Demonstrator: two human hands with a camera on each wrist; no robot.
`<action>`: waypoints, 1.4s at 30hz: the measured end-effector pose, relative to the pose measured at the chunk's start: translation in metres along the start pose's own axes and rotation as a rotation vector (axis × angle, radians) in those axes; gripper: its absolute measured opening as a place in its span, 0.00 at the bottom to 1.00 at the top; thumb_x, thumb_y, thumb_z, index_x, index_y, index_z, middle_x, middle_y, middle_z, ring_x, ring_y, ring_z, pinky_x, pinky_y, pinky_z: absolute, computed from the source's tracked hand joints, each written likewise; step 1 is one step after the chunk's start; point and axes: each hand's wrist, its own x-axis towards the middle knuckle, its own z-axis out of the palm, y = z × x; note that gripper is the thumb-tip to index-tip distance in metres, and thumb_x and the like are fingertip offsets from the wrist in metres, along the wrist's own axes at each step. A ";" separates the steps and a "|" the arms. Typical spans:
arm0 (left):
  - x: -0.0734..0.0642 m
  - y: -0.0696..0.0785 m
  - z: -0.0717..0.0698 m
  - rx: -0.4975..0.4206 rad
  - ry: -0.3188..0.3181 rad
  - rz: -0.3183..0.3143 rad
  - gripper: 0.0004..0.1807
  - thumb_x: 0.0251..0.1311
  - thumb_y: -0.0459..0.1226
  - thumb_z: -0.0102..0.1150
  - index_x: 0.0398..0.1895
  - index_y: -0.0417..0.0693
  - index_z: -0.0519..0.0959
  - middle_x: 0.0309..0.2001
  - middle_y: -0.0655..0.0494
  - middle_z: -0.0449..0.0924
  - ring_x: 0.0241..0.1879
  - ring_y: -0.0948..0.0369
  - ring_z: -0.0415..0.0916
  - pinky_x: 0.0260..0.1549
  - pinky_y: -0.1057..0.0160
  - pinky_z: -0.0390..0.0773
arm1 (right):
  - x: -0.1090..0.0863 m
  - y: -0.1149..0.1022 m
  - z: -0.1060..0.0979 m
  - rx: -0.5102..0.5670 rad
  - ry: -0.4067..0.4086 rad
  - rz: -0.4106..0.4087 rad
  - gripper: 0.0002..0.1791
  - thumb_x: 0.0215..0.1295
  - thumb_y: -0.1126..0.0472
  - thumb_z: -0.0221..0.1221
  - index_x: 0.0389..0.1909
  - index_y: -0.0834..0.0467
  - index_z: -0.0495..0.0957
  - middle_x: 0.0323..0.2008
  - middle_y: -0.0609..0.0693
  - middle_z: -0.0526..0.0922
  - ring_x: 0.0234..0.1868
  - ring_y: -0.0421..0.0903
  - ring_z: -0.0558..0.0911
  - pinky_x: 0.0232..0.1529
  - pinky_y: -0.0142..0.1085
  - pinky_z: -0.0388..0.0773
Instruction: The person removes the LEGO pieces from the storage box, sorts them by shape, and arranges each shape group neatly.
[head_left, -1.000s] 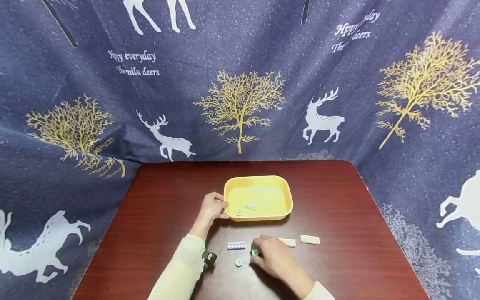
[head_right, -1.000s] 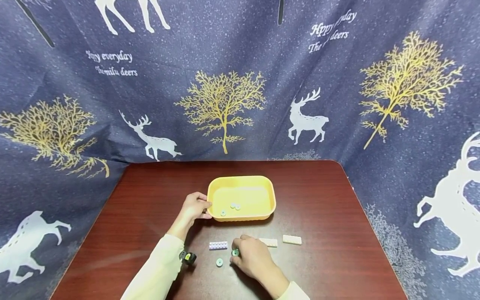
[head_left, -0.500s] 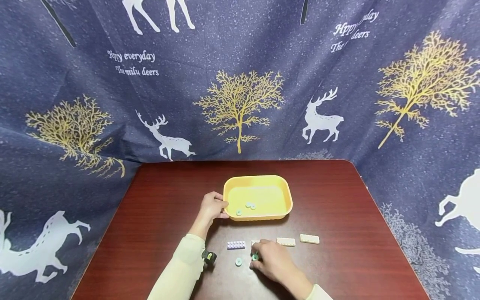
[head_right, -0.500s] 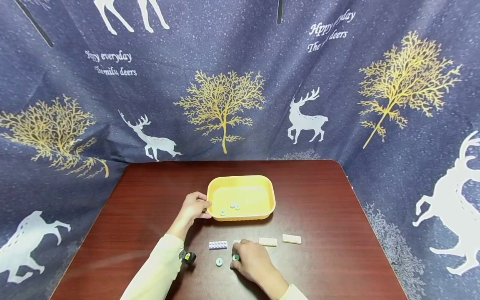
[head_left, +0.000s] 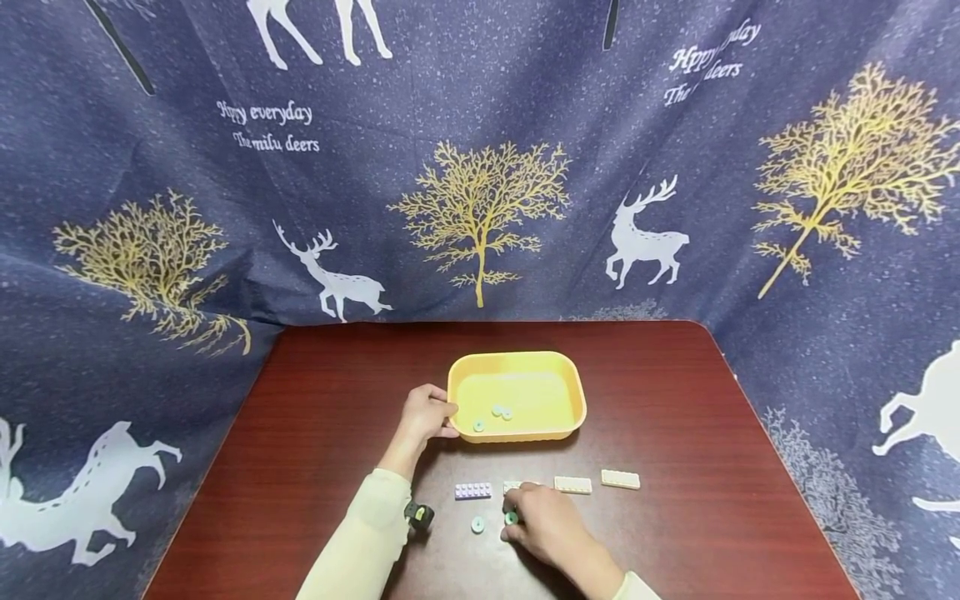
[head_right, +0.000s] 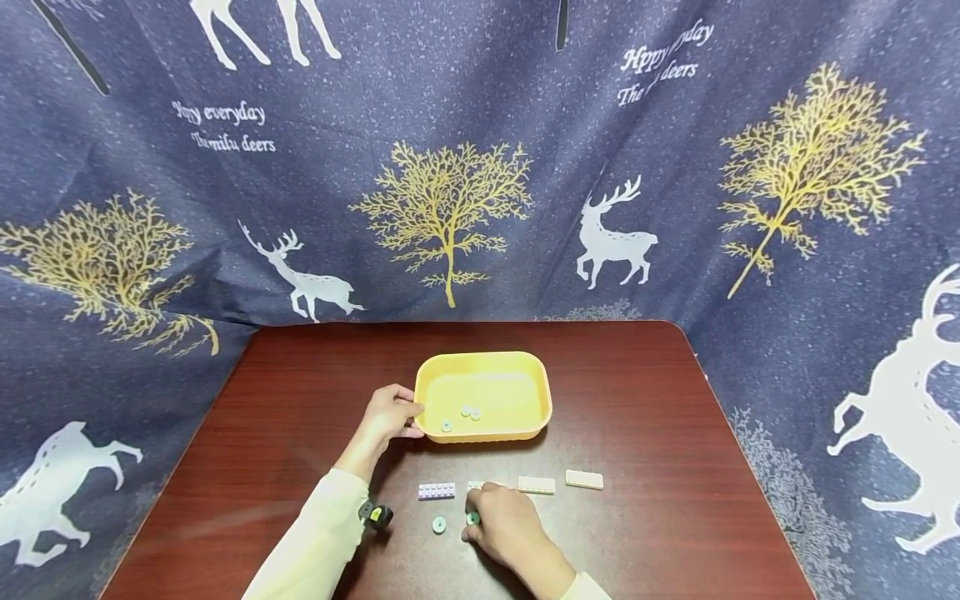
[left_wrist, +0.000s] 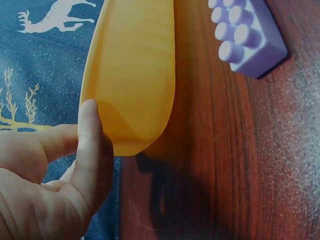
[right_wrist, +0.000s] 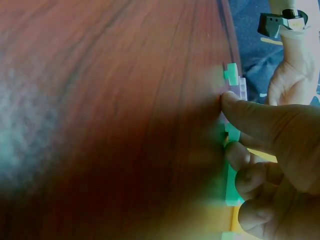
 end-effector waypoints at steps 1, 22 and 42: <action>0.000 0.000 0.000 0.000 0.000 0.000 0.16 0.61 0.21 0.60 0.50 0.23 0.71 0.44 0.27 0.81 0.25 0.51 0.84 0.24 0.59 0.93 | 0.000 0.000 0.000 -0.001 0.005 -0.003 0.17 0.46 0.45 0.77 0.30 0.47 0.81 0.26 0.36 0.77 0.27 0.36 0.77 0.27 0.33 0.81; -0.002 0.000 0.001 0.004 0.002 0.008 0.16 0.61 0.21 0.60 0.50 0.24 0.71 0.43 0.27 0.81 0.23 0.53 0.82 0.23 0.58 0.93 | -0.003 -0.004 -0.003 -0.027 0.012 -0.021 0.18 0.45 0.44 0.77 0.31 0.46 0.81 0.27 0.38 0.78 0.29 0.39 0.80 0.24 0.34 0.80; 0.001 -0.002 -0.001 0.023 0.016 0.017 0.15 0.58 0.21 0.59 0.49 0.25 0.73 0.33 0.44 0.75 0.26 0.52 0.84 0.24 0.58 0.93 | 0.015 0.001 -0.028 0.012 0.125 0.034 0.16 0.55 0.47 0.74 0.38 0.49 0.82 0.28 0.39 0.78 0.28 0.37 0.77 0.26 0.31 0.78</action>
